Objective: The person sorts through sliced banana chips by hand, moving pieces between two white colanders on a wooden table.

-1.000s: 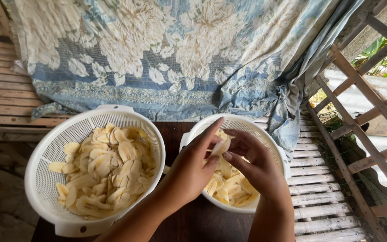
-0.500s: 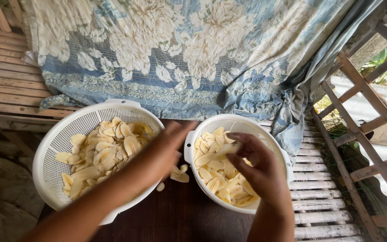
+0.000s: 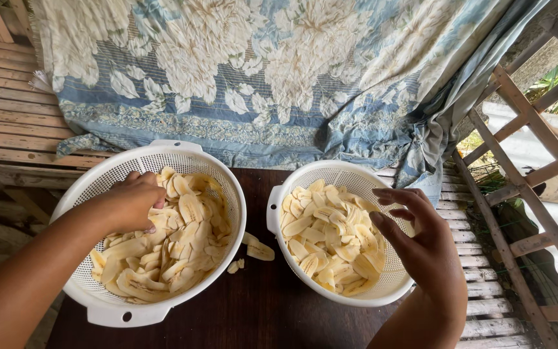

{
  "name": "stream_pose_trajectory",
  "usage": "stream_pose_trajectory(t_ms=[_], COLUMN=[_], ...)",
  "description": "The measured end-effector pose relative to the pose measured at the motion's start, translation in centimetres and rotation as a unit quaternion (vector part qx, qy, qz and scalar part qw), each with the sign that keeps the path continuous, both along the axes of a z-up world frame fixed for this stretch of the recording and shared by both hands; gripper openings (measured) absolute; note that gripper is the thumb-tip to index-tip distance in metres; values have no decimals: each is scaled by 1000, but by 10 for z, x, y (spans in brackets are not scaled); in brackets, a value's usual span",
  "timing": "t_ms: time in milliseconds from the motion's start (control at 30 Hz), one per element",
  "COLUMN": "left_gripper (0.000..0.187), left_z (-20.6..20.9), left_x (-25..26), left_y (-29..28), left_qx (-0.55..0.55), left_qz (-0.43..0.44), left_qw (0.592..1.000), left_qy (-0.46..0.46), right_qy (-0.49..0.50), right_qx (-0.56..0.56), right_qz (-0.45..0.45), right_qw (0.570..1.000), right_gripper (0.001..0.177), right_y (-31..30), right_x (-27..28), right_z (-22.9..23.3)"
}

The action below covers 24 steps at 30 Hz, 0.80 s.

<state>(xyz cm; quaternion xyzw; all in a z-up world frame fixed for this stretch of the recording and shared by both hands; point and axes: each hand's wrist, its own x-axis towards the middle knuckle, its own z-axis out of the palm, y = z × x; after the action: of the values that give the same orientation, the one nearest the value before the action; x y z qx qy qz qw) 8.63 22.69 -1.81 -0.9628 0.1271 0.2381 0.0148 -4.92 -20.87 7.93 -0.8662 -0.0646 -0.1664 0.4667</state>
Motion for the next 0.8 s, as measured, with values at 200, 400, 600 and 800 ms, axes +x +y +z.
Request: stream_pose_trajectory(t_ms=[200, 400, 600, 800], left_gripper=[52, 28, 22, 22], left_z=[-15, -10, 5, 36], left_x=[-3, -9, -15, -13], left_y=[6, 6, 9, 15], left_qx=[-79, -98, -171, -354], left_qz=[-23, -19, 45, 167], left_qw=[996, 994, 984, 918], left_qy=[-34, -35, 36, 69], right_qy=[-7, -8, -22, -21], right_qx=[-12, -17, -35, -56], right_qz=[26, 33, 68, 92], right_qw=[1000, 999, 997, 994], right_gripper=[34, 33, 35, 34], right_y=[2, 7, 15, 32], right_x=[2, -1, -1, -6], right_z=[2, 0, 2, 3])
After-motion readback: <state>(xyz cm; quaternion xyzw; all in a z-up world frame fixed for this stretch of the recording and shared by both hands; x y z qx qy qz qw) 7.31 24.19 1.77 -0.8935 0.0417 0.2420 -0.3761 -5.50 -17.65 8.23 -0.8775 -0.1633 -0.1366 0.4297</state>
